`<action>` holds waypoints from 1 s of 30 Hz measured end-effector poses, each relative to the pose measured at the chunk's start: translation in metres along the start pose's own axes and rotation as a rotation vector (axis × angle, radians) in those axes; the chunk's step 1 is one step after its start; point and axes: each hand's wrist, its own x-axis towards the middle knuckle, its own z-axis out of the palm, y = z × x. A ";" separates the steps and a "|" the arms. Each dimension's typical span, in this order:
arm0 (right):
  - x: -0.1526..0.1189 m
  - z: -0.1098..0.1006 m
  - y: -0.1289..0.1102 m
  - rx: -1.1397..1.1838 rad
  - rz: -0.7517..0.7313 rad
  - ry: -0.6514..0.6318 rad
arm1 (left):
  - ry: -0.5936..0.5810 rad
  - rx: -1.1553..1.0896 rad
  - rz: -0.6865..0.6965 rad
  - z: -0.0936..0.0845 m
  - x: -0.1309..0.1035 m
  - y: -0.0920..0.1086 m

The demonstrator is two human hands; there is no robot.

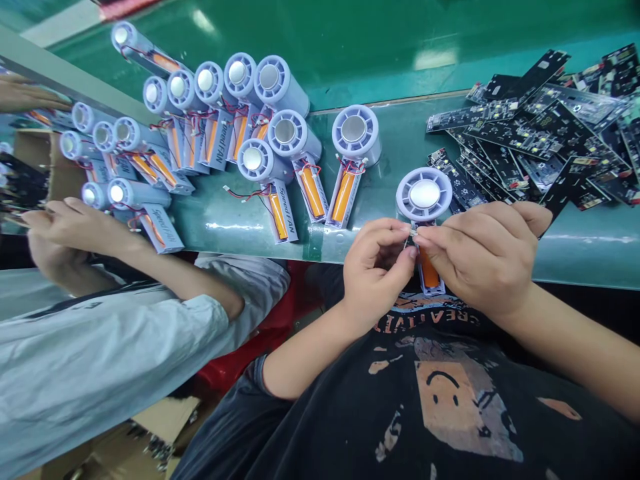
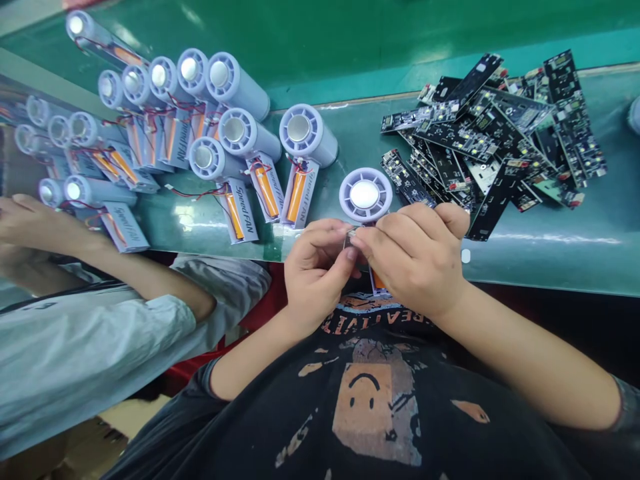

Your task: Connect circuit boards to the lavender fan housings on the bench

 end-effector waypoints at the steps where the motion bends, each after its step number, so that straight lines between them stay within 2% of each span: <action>1: -0.001 0.000 0.000 0.006 -0.007 0.022 | -0.006 -0.022 -0.012 0.001 -0.001 0.000; 3: -0.004 0.001 0.001 0.016 -0.013 0.041 | -0.021 -0.050 -0.033 0.003 -0.003 -0.001; 8: -0.008 0.001 0.002 0.025 -0.001 -0.004 | -0.013 -0.062 -0.087 0.005 -0.006 -0.002; 11: -0.005 0.000 0.004 0.098 -0.011 0.045 | -0.030 -0.046 -0.100 0.003 -0.005 -0.002; 13: -0.001 -0.003 0.007 0.163 -0.003 0.016 | -0.053 -0.053 -0.100 0.001 -0.004 -0.001; 17: 0.007 -0.014 0.012 0.217 0.065 -0.125 | -0.075 -0.023 -0.074 -0.003 0.001 0.002; 22: 0.008 -0.019 0.009 0.241 0.125 -0.167 | -0.071 0.026 -0.033 -0.005 0.004 0.007; 26: 0.007 -0.019 0.005 0.163 0.144 -0.149 | -0.073 0.083 -0.013 -0.005 0.004 0.007; 30: 0.005 -0.017 0.003 0.192 0.121 -0.105 | -0.057 0.117 0.053 -0.002 0.003 0.006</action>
